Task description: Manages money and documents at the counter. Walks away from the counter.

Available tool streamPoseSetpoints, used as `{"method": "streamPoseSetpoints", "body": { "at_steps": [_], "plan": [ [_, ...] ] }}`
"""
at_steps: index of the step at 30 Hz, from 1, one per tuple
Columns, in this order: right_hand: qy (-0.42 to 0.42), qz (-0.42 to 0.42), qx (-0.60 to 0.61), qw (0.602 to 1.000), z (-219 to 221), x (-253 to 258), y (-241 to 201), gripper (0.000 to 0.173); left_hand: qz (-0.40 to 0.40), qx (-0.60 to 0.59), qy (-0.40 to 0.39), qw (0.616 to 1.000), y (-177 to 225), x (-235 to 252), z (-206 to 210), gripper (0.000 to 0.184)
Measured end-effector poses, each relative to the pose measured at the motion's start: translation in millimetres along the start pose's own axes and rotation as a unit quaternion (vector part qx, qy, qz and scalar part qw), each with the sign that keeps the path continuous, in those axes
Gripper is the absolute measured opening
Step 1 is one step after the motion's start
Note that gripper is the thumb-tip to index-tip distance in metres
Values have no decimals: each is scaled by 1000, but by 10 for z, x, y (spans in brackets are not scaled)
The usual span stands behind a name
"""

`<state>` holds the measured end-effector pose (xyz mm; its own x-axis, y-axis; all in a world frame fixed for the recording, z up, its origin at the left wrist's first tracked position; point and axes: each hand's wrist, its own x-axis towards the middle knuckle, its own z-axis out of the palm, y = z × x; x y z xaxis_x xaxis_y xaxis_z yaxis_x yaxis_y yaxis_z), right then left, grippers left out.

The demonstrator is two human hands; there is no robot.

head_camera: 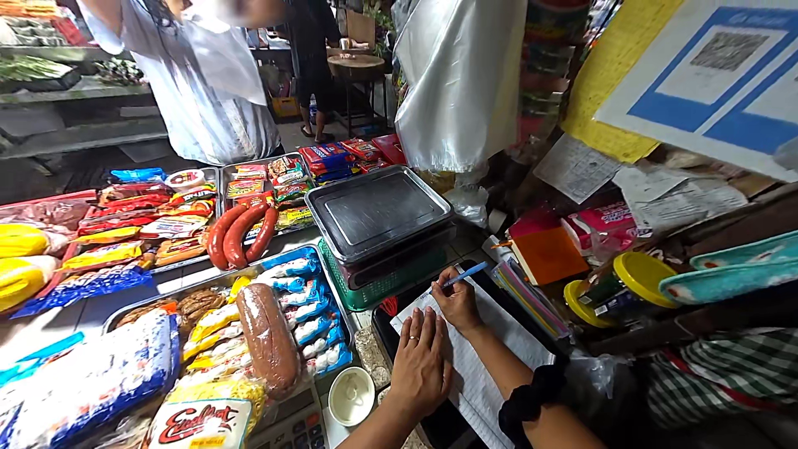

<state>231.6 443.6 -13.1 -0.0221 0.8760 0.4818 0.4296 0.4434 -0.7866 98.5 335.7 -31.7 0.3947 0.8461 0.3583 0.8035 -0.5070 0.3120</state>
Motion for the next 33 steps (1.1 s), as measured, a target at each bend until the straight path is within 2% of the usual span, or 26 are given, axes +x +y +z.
{"method": "streamPoseSetpoints", "body": {
  "at_steps": [2,4,7,9,12,14,16,21,33],
  "plan": [
    [3,-1,-3,1000,-1,5,2,8,21,-2,49,999,11,-42,0,55],
    [9,37,30,999,-36,37,1,9,38,20,112,993,55,-129,11,44],
    [46,170,196,965,-131,172,-42,17,24,81,114,990,121,-230,15,43],
    [13,208,233,950,-155,122,-247,22,21,108,100,989,151,-236,-6,43],
    [-83,121,176,974,-32,-177,-529,25,22,127,96,987,201,-215,-27,41],
    [-80,26,126,989,69,-365,-424,18,22,136,92,986,227,-225,-42,42],
    [-60,-31,121,990,122,-420,-312,13,20,146,96,984,229,-237,-33,45],
    [-76,-40,130,988,144,-404,-273,12,12,144,87,986,231,-240,7,50],
    [-92,-47,113,988,144,-396,-255,12,18,138,96,986,227,-224,33,48]
  ]
}}
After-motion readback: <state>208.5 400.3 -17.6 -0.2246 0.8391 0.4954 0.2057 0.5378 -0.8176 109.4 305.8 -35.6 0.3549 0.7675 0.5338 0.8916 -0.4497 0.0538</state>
